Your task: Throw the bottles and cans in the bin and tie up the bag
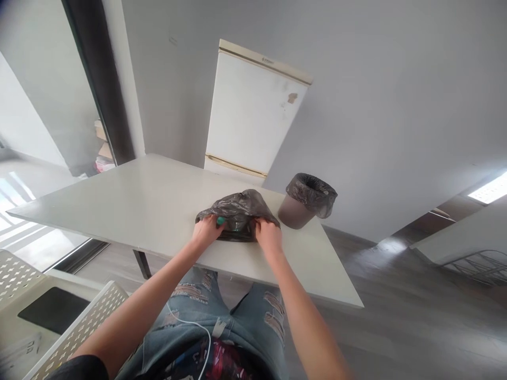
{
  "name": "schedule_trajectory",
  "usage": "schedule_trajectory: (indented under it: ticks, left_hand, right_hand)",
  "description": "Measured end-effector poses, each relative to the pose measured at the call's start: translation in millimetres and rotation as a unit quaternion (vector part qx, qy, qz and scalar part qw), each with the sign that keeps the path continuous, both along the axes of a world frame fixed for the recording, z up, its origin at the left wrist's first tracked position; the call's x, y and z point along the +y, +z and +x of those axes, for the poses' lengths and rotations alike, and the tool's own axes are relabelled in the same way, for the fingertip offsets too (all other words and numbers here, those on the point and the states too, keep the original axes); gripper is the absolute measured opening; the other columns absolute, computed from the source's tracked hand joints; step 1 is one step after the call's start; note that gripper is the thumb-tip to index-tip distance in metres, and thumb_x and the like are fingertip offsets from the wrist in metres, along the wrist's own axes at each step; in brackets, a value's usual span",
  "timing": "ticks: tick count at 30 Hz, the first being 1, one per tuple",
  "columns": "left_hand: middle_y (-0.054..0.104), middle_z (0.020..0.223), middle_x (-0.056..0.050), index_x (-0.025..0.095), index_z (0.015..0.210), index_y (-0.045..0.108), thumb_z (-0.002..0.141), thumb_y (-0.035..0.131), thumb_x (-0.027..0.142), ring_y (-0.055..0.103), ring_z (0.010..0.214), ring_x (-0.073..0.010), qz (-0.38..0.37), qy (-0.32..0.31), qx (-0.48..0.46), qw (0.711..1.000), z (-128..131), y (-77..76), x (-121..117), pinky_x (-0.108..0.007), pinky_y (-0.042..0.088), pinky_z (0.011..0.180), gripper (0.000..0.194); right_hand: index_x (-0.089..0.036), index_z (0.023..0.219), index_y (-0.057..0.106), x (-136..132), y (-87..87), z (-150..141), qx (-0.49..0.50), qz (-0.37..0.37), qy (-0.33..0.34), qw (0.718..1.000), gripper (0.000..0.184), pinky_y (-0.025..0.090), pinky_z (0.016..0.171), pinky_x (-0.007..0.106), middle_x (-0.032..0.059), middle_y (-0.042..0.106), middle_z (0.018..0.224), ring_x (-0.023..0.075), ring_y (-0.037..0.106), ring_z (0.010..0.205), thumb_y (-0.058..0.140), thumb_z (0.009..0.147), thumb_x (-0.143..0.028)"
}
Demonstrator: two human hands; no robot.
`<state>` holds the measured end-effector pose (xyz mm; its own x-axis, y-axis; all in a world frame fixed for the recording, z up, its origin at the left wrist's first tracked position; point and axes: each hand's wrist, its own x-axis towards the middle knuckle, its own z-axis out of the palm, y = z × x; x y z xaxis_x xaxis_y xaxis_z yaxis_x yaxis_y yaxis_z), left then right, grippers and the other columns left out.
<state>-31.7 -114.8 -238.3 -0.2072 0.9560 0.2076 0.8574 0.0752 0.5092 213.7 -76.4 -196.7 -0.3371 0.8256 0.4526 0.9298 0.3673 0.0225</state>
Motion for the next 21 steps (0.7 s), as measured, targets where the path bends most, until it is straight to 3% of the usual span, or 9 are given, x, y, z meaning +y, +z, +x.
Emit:
schedule_trajectory:
  ticks: [2, 4, 6, 9, 11, 14, 17, 21]
  left_hand:
    - [0.077, 0.106, -0.023, 0.013, 0.113, 0.075, 0.099, 0.059, 0.047, 0.075, 0.098, -0.0400, -0.011, -0.004, 0.007, 1.000, -1, -3.4, 2, -0.043, 0.056, 0.077, 0.040]
    - [0.078, 0.107, -0.023, 0.014, 0.116, 0.076, 0.096, 0.060, 0.036, 0.076, 0.100, -0.0399, -0.014, -0.003, 0.005, 1.000, -2, -4.6, 2, -0.042, 0.055, 0.078, 0.033]
    - [0.079, 0.109, -0.021, 0.015, 0.122, 0.074, 0.092, 0.061, 0.027, 0.076, 0.102, -0.0387, -0.004, 0.007, 0.001, 1.000, -3, -1.5, 2, -0.041, 0.055, 0.079, 0.034]
    - [0.079, 0.116, -0.017, 0.018, 0.127, 0.072, 0.090, 0.062, 0.024, 0.075, 0.107, -0.0356, 0.076, 0.001, -0.021, 0.997, -2, 11.8, -3, -0.039, 0.056, 0.084, 0.039]
    - [0.077, 0.126, -0.016, 0.021, 0.133, 0.069, 0.089, 0.062, 0.022, 0.071, 0.117, -0.0347, 0.161, -0.022, -0.026, 0.986, 1, 23.8, -8, -0.041, 0.056, 0.095, 0.044]
    - [0.073, 0.130, -0.020, 0.018, 0.136, 0.066, 0.094, 0.059, 0.024, 0.069, 0.122, -0.0376, 0.243, -0.032, 0.004, 0.969, 6, 41.3, -19, -0.047, 0.054, 0.102, 0.043]
    - [0.075, 0.115, -0.022, 0.015, 0.124, 0.067, 0.103, 0.052, 0.036, 0.072, 0.109, -0.0379, 0.299, -0.010, 0.034, 0.954, 9, 58.2, -38, -0.047, 0.056, 0.091, 0.033]
    - [0.068, 0.077, -0.008, 0.020, 0.098, 0.063, 0.108, 0.048, 0.046, 0.069, 0.071, -0.0255, 0.330, -0.039, 0.043, 0.942, 8, 87.5, -81, -0.034, 0.052, 0.064, 0.032]
  right_hand:
    - [-0.021, 0.095, 0.077, -6, -2.1, -2, -0.017, -0.015, 0.005, 1.000, 0.029, 0.044, 0.059, 0.032, 0.0096, 0.072, 0.070, 0.0226, 0.066, 0.060, 0.054, 0.105, -0.034]
    - [-0.020, 0.095, 0.078, -12, -5.2, -9, -0.028, -0.024, 0.024, 0.999, 0.029, 0.047, 0.062, 0.032, 0.0096, 0.070, 0.068, 0.0235, 0.067, 0.063, 0.054, 0.105, -0.034]
    - [-0.020, 0.113, 0.077, -14, -8.4, -17, -0.026, -0.019, 0.054, 0.998, 0.025, 0.052, 0.075, 0.034, 0.0129, 0.075, 0.088, 0.0266, 0.071, 0.083, 0.054, 0.103, -0.022]
    - [-0.020, 0.130, 0.072, -6, -15.1, -23, -0.073, 0.001, 0.132, 0.989, 0.045, 0.051, 0.100, 0.044, 0.0196, 0.069, 0.130, 0.0349, 0.062, 0.124, 0.054, 0.092, -0.004]
    - [-0.020, 0.132, 0.072, 3, -22.8, -24, -0.117, 0.008, 0.174, 0.978, 0.049, 0.047, 0.108, 0.053, 0.0213, 0.064, 0.140, 0.0398, 0.053, 0.135, 0.056, 0.090, -0.002]
    - [-0.022, 0.142, 0.067, 15, -36.9, -22, -0.125, 0.003, 0.177, 0.976, 0.054, 0.044, 0.110, 0.059, 0.0212, 0.062, 0.146, 0.0403, 0.050, 0.140, 0.054, 0.092, -0.004]
    - [-0.024, 0.154, 0.056, 21, -47.2, -23, -0.100, 0.014, 0.166, 0.981, 0.060, 0.042, 0.111, 0.061, 0.0188, 0.052, 0.161, 0.0388, 0.044, 0.147, 0.050, 0.097, -0.007]
    - [-0.024, 0.156, 0.054, 23, -51.0, -25, -0.074, 0.028, 0.182, 0.980, 0.061, 0.034, 0.119, 0.061, 0.0163, 0.056, 0.159, 0.0357, 0.048, 0.144, 0.051, 0.098, -0.008]
